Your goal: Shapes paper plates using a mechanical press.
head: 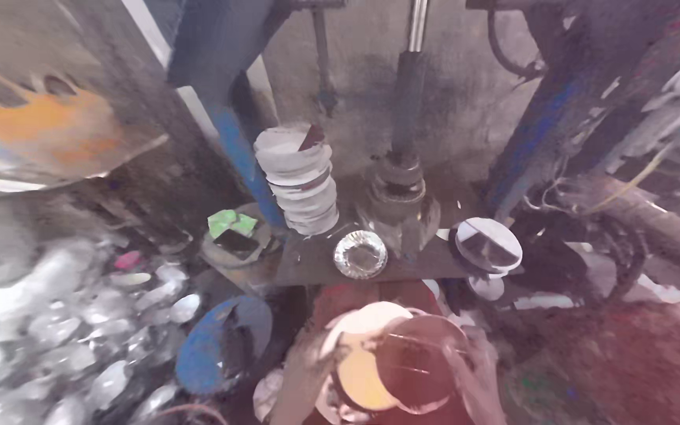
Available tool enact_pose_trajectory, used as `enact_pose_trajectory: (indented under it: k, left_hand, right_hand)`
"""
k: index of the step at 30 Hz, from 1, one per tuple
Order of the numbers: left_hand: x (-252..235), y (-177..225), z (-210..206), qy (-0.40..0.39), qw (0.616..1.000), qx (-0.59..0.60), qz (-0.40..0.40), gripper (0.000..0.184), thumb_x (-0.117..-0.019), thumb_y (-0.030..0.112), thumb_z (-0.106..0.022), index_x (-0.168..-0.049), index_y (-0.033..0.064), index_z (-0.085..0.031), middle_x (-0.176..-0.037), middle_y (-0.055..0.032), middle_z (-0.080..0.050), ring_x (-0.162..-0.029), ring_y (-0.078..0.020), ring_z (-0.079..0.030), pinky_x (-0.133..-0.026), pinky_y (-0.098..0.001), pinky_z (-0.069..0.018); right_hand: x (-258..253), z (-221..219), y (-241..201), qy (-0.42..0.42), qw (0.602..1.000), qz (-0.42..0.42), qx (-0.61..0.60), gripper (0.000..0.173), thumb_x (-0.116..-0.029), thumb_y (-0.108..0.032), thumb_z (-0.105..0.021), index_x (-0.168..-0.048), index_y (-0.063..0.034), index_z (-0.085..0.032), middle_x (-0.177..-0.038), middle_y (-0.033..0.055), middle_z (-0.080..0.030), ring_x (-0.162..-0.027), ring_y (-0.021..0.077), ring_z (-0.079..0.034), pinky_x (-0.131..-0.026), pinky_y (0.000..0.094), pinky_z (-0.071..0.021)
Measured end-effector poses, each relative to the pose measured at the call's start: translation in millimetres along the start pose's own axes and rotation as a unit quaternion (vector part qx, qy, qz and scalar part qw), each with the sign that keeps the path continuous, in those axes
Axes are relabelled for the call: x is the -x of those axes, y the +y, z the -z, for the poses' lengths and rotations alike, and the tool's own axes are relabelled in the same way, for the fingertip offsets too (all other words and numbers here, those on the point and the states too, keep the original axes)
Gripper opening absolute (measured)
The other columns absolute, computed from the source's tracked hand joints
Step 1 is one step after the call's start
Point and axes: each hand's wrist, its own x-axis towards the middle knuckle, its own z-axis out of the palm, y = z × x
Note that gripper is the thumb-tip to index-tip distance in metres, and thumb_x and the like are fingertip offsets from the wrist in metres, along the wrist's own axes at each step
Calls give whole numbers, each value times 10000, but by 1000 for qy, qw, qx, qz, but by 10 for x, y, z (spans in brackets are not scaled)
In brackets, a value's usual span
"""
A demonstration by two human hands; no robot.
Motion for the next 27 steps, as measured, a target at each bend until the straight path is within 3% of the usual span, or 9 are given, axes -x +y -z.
enact_pose_trajectory:
  k: [4, 9, 11, 15, 19, 21, 23, 25, 27]
  left_hand:
    - [225, 214, -407, -49, 997, 53, -38, 353, -804, 69, -774, -1111, -93, -714, -938, -108, -757, -854, -50, -702, -828, -242, -564]
    - [-21, -36, -137, 134, 976, 156, -73, 396, -901, 127, -693, -1225, -92, -634, -1182, -82, -715, -1055, -6, -667, -947, -199, -546]
    - [-163, -54, 59, 137, 966, 218, -36, 631, -925, 105, -618, -1495, -53, -397, -1431, -95, -557, -1192, -25, -591, -996, -187, -497]
    - [-32, -49, -104, 61, 926, 369, 44, 381, -958, -52, -487, -1334, -1, -524, -1063, 30, -729, -925, -34, -706, -832, -221, -599]
    - [128, -201, -477, -53, 928, 368, 16, 429, -977, 29, -532, -1397, -42, -479, -1296, -58, -643, -1111, -100, -656, -947, -288, -567]
    - [57, -315, -408, -112, 932, 345, -16, 550, -1003, 105, -526, -1507, -45, -365, -1492, -85, -506, -1270, -103, -570, -1061, -304, -501]
    - [-5, -336, -220, -164, 922, 349, 1, 491, -988, 51, -526, -1468, -18, -451, -1417, -31, -592, -1213, -65, -606, -1042, -286, -513]
    - [-47, -386, -74, -265, 916, 303, 2, 418, -985, 76, -581, -1398, 17, -558, -1298, -4, -683, -1140, -64, -655, -1009, -285, -536]
    - [-75, -285, -97, -344, 925, 156, -41, 450, -1019, 89, -523, -1443, -58, -486, -1404, -158, -592, -1265, -172, -588, -1098, -345, -451]
  right_hand:
    - [18, -228, -165, -57, 998, -24, 33, 473, -926, -130, -667, -1290, 121, -498, -1099, 116, -669, -912, 35, -662, -811, 224, -575]
    - [-132, 1, -150, 54, 993, -11, -104, 434, -887, -3, -657, -1285, -52, -491, -1020, -70, -688, -802, -1, -670, -695, 205, -596]
    - [-207, 89, -256, 80, 985, -24, -153, 443, -925, 35, -585, -1343, -51, -463, -1058, -65, -697, -837, 14, -692, -721, 214, -612]
    - [-84, -58, -292, 31, 993, -41, -109, 498, -926, 2, -595, -1407, 19, -465, -1142, -38, -700, -880, -10, -682, -764, 195, -596]
    - [-1, -422, -230, -64, 993, 0, -103, 404, -1006, -47, -413, -1282, 213, -552, -1301, 217, -653, -1221, 121, -613, -1088, 273, -457]
    - [-59, -440, 44, -131, 985, 54, -100, 659, -1105, -371, -300, -1295, 212, -541, -1363, 279, -601, -1324, 206, -562, -1152, 337, -414]
    - [-195, -382, -74, -166, 983, -6, -75, 805, -1048, -611, -291, -1261, 86, -633, -1259, 114, -699, -1155, 90, -644, -1017, 284, -515]
    - [-491, -352, -167, -184, 983, 18, -8, 560, -1094, -409, -353, -1191, 34, -681, -1058, 54, -748, -858, 76, -712, -748, 276, -615]
    - [-920, -391, -273, -152, 971, 143, 121, 319, -1049, -179, -498, -1130, 39, -715, -975, 79, -756, -812, 97, -717, -753, 275, -606]
